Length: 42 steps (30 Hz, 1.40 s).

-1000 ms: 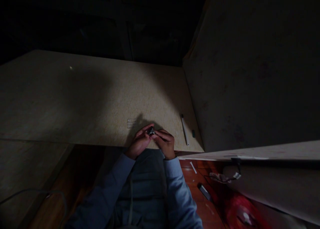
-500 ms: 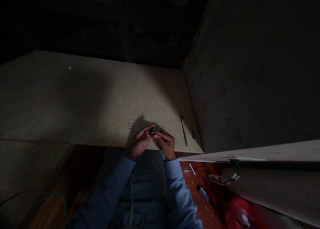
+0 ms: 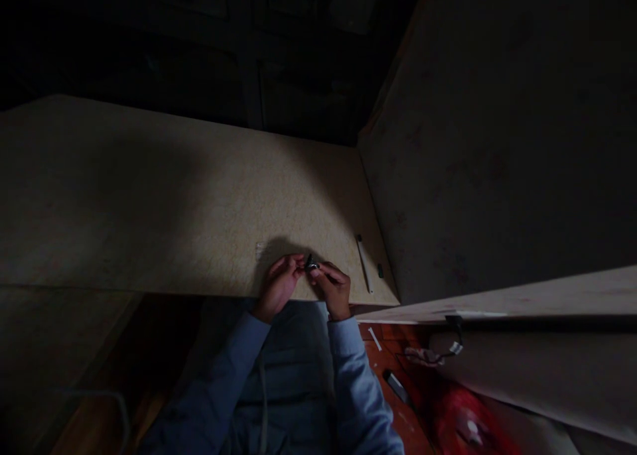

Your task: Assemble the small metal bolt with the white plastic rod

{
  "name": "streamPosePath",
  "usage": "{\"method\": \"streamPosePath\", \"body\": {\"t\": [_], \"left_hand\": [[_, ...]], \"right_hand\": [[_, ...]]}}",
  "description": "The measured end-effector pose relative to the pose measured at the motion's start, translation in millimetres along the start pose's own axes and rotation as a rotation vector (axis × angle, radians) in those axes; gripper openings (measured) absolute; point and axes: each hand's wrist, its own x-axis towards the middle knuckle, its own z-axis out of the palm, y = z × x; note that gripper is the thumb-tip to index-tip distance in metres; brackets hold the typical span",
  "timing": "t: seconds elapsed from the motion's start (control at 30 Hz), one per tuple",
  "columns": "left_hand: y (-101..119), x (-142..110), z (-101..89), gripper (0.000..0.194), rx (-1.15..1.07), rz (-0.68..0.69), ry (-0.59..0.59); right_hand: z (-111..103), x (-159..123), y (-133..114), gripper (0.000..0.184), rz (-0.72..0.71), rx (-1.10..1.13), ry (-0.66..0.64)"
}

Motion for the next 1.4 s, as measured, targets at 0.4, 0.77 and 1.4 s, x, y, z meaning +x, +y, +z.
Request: {"method": "streamPosePath", "body": {"t": [0.4,0.77,1.4], "left_hand": [[5,2,0.9,0.038,-0.003,-0.026,-0.04],[8,-2,1.7,0.039,-0.009,-0.04,-0.008],[5,0,-1.0,0.038,-0.014,0.001,-0.05]], "right_hand": [[3,-1,-2,0.022,0.008,-0.056,-0.053],[-24,-13,-35,0.038,0.106,-0.079,0.076],[-66,-2,-63,0.041,0.174,-0.115,0.222]]}}
